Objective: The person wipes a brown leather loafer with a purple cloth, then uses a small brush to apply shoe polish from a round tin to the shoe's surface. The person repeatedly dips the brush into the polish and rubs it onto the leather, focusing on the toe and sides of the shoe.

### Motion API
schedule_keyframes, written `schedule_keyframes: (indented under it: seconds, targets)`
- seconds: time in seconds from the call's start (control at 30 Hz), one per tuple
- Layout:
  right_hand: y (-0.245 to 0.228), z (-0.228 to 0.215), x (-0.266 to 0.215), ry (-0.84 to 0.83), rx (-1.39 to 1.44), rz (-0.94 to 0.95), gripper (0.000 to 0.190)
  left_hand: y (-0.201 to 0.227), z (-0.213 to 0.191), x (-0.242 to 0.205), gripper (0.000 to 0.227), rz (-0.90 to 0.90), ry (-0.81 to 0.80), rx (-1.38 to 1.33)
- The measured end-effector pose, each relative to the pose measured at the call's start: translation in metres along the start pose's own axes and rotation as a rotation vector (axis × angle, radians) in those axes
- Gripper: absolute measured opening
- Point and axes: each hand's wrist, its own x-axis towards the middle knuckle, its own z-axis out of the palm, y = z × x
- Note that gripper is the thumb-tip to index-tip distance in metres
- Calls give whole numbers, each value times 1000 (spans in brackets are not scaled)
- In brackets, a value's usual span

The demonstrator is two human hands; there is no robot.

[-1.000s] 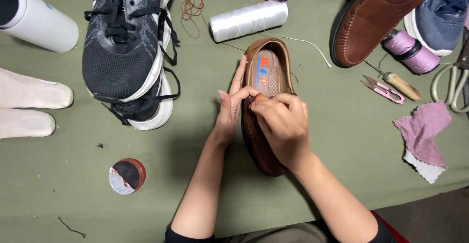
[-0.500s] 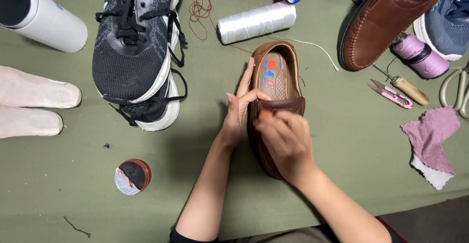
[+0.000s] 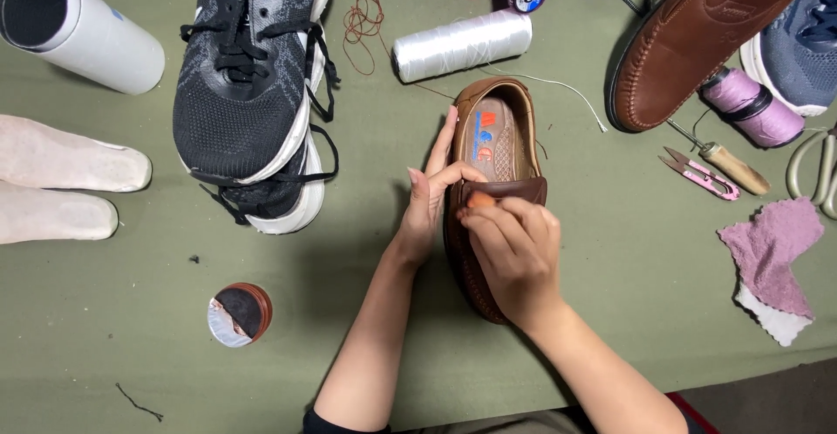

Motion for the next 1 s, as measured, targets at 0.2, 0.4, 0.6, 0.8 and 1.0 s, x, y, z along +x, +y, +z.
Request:
schedule_keyframes:
  seconds: [0.2, 0.4, 0.6, 0.8, 1.0]
  targets:
    - [1, -11, 3, -27, 53, 109, 10, -10, -5, -1, 90, 9, 0, 43]
    - [6, -7, 24, 4, 151, 238, 11, -3, -5, -4, 93, 88, 212, 13]
    - [11, -1, 44, -127, 223, 226, 6, -6, 5, -5, 96, -65, 264, -68]
    - [28, -7, 53, -312, 317, 206, 14, -15, 3, -9, 85, -140, 154, 67]
    - [28, -7, 47, -309, 211, -73, 5, -22, -1, -7, 81, -113, 131, 131]
